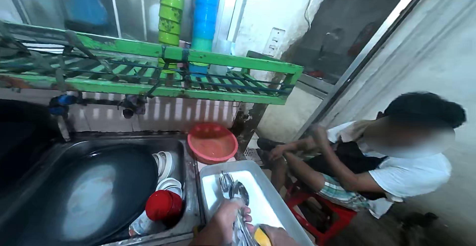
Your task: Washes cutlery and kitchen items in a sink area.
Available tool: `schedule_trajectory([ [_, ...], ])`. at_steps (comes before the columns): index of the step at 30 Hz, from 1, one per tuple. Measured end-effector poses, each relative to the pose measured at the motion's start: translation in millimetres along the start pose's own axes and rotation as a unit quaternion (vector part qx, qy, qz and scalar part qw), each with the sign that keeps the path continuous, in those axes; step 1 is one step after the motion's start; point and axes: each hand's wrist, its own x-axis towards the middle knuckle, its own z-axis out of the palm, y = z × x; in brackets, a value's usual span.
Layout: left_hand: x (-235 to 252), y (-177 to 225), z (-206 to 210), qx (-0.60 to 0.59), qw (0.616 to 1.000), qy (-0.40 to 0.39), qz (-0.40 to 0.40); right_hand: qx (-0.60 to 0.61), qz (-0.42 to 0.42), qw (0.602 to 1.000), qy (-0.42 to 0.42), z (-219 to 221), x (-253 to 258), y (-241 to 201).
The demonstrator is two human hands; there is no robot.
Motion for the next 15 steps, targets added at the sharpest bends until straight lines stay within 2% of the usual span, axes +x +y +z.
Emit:
schedule_trajectory([
  [3, -5.6, -1.0, 2.8, -0.002, 1.0, -0.022, -0.02, -0.072, -0.009, 0.997, 0.027, 12.0, -6.5, -8.4],
  [5, -4.2, -1.9, 2.8, 0.01, 1.0, -0.016, -0.019, -0.071, 0.002, 0.997, 0.035, 18.1, -5.6, -7.6],
  [7, -2.1, -4.5, 1.0, 0.019, 1.0, -0.016, -0.002, -0.021, 0.028, 0.998, 0.048, 16.4, -0.7, -3.1],
  [9, -0.4, -6.6, -1.9, 0.025, 0.999, -0.013, 0.025, 0.096, 0.064, 0.99, 0.079, 11.8, 5.0, 4.9],
  [10, 0.4, -6.7, -3.3, 0.031, 0.999, -0.01, 0.038, 0.181, 0.082, 0.975, 0.103, 8.1, 5.1, 6.9],
  [12, 0.8, -5.5, -6.1, 0.05, 0.997, 0.001, 0.051, 0.388, 0.082, 0.901, 0.174, -3.9, -2.3, 1.2],
  [14, 0.3, -5.9, -7.5, 0.068, 0.996, 0.007, 0.049, 0.546, 0.025, 0.815, 0.193, -20.3, -12.8, -14.0],
  [15, -1.6, -5.9, -5.8, 0.09, 0.995, 0.008, 0.05, 0.587, -0.001, 0.79, 0.178, -30.0, -15.9, -24.2],
])
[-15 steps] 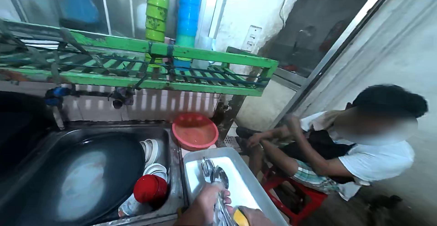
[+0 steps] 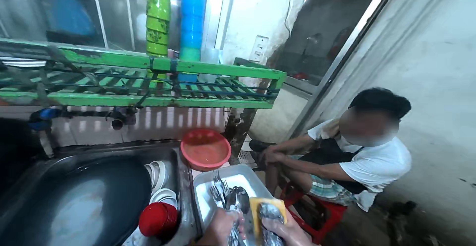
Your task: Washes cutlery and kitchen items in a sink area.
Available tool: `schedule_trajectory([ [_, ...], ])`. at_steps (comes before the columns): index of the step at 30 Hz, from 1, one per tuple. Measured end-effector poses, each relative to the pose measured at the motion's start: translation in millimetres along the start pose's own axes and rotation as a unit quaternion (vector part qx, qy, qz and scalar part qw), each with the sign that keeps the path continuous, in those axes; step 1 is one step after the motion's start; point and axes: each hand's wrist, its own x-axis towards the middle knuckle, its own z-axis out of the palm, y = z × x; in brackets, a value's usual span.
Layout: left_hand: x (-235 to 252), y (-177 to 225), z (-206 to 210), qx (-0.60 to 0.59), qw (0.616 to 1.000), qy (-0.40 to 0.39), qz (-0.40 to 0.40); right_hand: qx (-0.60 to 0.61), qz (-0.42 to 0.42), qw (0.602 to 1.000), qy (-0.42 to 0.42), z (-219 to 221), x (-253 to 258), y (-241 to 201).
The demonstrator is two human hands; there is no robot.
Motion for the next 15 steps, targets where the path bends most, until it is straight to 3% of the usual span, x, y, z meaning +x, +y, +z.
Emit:
schedule_trajectory([
  [2, -8.4, -0.1, 4.9, 0.085, 0.996, 0.0, 0.016, 0.009, 0.007, 0.999, -0.038, 11.5, 4.7, -18.4],
  [4, -12.6, -2.3, 6.6, 0.138, 0.99, -0.007, 0.029, -0.002, 0.021, 1.0, -0.004, 14.3, 22.8, -22.0],
  [6, -15.4, -2.4, 4.9, 0.129, 0.991, -0.016, 0.038, 0.047, 0.026, 0.997, 0.048, 5.8, 41.0, -18.0],
  [8, -18.7, -2.2, 2.6, 0.099, 0.993, -0.034, 0.057, 0.113, 0.013, 0.993, 0.042, -2.9, 46.5, -18.4],
  [11, -14.1, -3.5, -4.3, 0.0, 0.992, -0.12, 0.046, 0.173, -0.031, 0.984, -0.004, -12.8, 44.3, -23.7],
  [15, -3.5, -7.2, -13.2, -0.065, 0.961, -0.268, -0.006, 0.215, -0.071, 0.972, -0.066, -19.8, 42.8, -28.3],
])
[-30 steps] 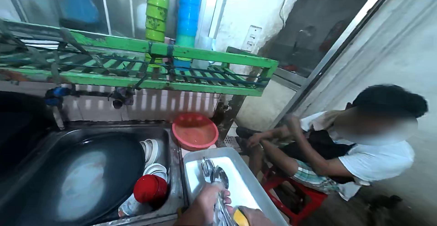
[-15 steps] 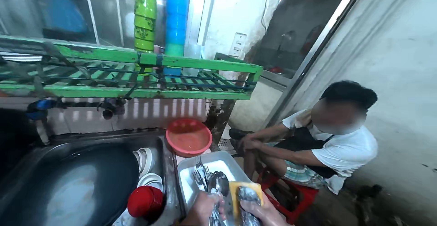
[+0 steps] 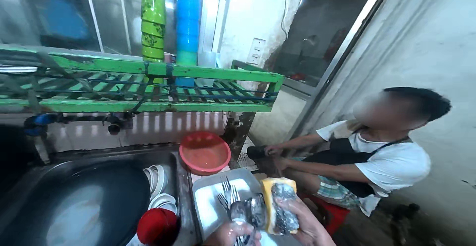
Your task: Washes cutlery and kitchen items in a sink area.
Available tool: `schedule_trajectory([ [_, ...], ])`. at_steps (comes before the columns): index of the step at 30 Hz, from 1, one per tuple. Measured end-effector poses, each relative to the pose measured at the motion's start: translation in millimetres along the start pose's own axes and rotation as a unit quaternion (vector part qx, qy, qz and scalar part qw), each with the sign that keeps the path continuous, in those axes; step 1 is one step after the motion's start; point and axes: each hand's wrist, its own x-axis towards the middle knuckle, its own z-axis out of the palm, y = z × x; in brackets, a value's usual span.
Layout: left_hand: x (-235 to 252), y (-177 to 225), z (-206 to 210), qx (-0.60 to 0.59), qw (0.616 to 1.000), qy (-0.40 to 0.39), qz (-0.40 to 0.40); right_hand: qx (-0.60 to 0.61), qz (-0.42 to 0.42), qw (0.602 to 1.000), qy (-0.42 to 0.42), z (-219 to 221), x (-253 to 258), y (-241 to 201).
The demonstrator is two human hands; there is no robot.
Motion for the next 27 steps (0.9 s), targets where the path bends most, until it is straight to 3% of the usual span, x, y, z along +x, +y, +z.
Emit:
schedule_trajectory([
  [2, 3.7, -0.8, -0.7, 0.007, 1.0, 0.018, -0.015, -0.024, 0.016, 1.0, -0.008, -5.2, -1.2, -0.7],
  [4, 6.1, -0.3, 5.4, 0.059, 0.991, 0.119, 0.001, -0.092, 0.034, 0.995, 0.005, -1.7, -9.8, -6.2],
  [6, 9.5, -0.5, 9.0, 0.177, 0.958, 0.223, 0.024, -0.147, 0.048, 0.988, -0.003, 9.3, -21.5, -12.4],
  [8, 8.4, -1.3, 14.8, 0.242, 0.929, 0.276, 0.034, -0.19, 0.061, 0.98, -0.003, 24.3, -29.2, -9.0],
  [10, 6.8, -1.9, 21.9, 0.252, 0.915, 0.311, 0.04, -0.239, 0.067, 0.968, 0.043, 36.7, -25.2, 2.4],
  [14, 10.1, -2.2, 23.4, 0.223, 0.889, 0.392, 0.075, -0.205, 0.036, 0.968, 0.14, 38.3, -15.4, 33.6],
  [16, 8.3, -0.9, 19.1, 0.242, 0.891, 0.379, 0.056, -0.228, 0.038, 0.965, 0.126, 42.5, -19.2, 37.2],
  [19, 4.4, -0.1, 15.8, 0.211, 0.928, 0.306, 0.032, -0.27, 0.057, 0.956, 0.098, 36.6, -9.7, 30.8],
  [22, 7.4, -5.3, 15.9, 0.188, 0.95, 0.243, 0.055, -0.288, 0.055, 0.95, 0.108, 28.8, 0.4, 22.7],
  [25, 8.7, -4.4, 16.4, 0.278, 0.927, 0.252, 0.015, -0.291, 0.055, 0.951, 0.089, 31.2, -5.1, 18.8],
  [27, 8.3, -2.6, 18.0, 0.269, 0.923, 0.275, 0.018, -0.256, 0.058, 0.962, 0.072, 26.5, -9.4, 18.3],
])
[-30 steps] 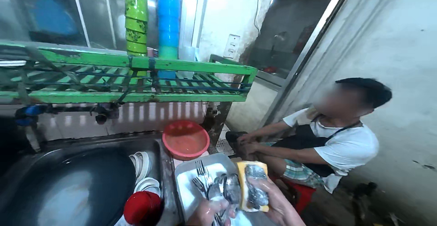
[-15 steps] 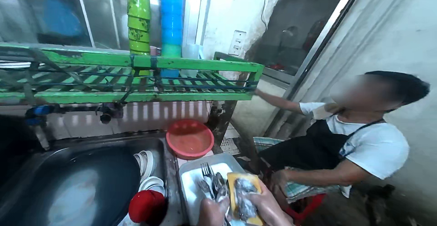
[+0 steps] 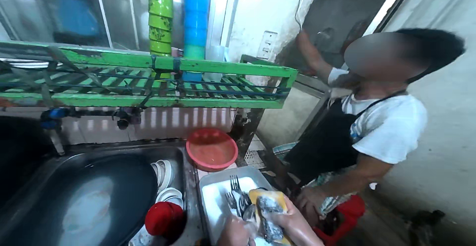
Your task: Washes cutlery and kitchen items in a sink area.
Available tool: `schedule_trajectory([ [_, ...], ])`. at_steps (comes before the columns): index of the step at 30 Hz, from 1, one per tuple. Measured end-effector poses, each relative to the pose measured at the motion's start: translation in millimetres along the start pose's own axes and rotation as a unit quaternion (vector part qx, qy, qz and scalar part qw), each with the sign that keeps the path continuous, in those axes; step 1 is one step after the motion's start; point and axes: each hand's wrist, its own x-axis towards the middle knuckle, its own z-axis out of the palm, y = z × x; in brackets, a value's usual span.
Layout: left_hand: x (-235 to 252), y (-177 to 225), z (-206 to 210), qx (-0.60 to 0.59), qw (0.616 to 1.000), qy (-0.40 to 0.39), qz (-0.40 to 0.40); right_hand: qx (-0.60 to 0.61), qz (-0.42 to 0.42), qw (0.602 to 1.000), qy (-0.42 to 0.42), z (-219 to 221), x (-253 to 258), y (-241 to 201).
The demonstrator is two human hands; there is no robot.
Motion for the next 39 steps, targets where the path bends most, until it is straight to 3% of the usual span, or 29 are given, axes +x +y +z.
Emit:
schedule_trajectory([
  [4, 3.3, -0.5, -2.5, -0.096, 0.995, -0.008, -0.011, 0.116, -0.014, 0.993, -0.026, -22.0, 6.0, 5.4],
  [7, 2.6, -0.8, -0.6, -0.059, 0.997, -0.038, -0.018, 0.064, -0.015, 0.997, -0.034, -21.1, 6.2, -0.2],
  [10, -2.3, 3.6, 1.2, 0.002, 0.999, 0.05, -0.009, -0.001, -0.024, 0.999, 0.044, -13.0, 6.5, 2.1],
  [13, -3.5, 4.3, -2.9, -0.003, 0.993, 0.118, 0.007, 0.015, -0.039, 0.996, 0.08, -4.6, 0.5, 7.9],
  [16, -1.4, 0.4, -5.8, -0.021, 0.997, 0.071, 0.012, 0.024, -0.022, 0.999, 0.033, 4.4, -9.3, 12.3],
  [18, -3.8, 0.3, -4.5, -0.01, 0.999, 0.036, 0.025, -0.048, 0.0, 0.999, -0.006, 8.6, -11.1, 13.7],
  [22, -1.3, 1.4, -1.7, 0.066, 0.997, 0.031, 0.019, -0.216, -0.005, 0.975, 0.046, 2.6, 18.8, 12.9],
  [24, 0.5, 0.5, -0.4, 0.069, 0.996, 0.045, 0.026, -0.207, -0.003, 0.977, 0.053, 6.9, 22.2, 11.2],
  [29, -4.8, 5.4, -4.3, 0.092, 0.992, 0.078, 0.032, -0.216, 0.021, 0.976, -0.029, 25.6, 10.7, 18.4],
  [35, 0.5, 7.3, 0.7, 0.094, 0.99, 0.107, -0.015, -0.289, 0.013, 0.957, 0.03, 28.7, 30.2, 5.0],
  [37, -0.9, 6.3, 0.0, 0.096, 0.987, 0.129, 0.007, -0.301, 0.014, 0.953, -0.011, 36.6, 17.7, 10.9],
  [39, -2.9, -4.7, -4.6, 0.21, 0.964, 0.116, 0.117, -0.341, 0.029, 0.938, -0.055, 37.0, 18.8, 12.4],
])
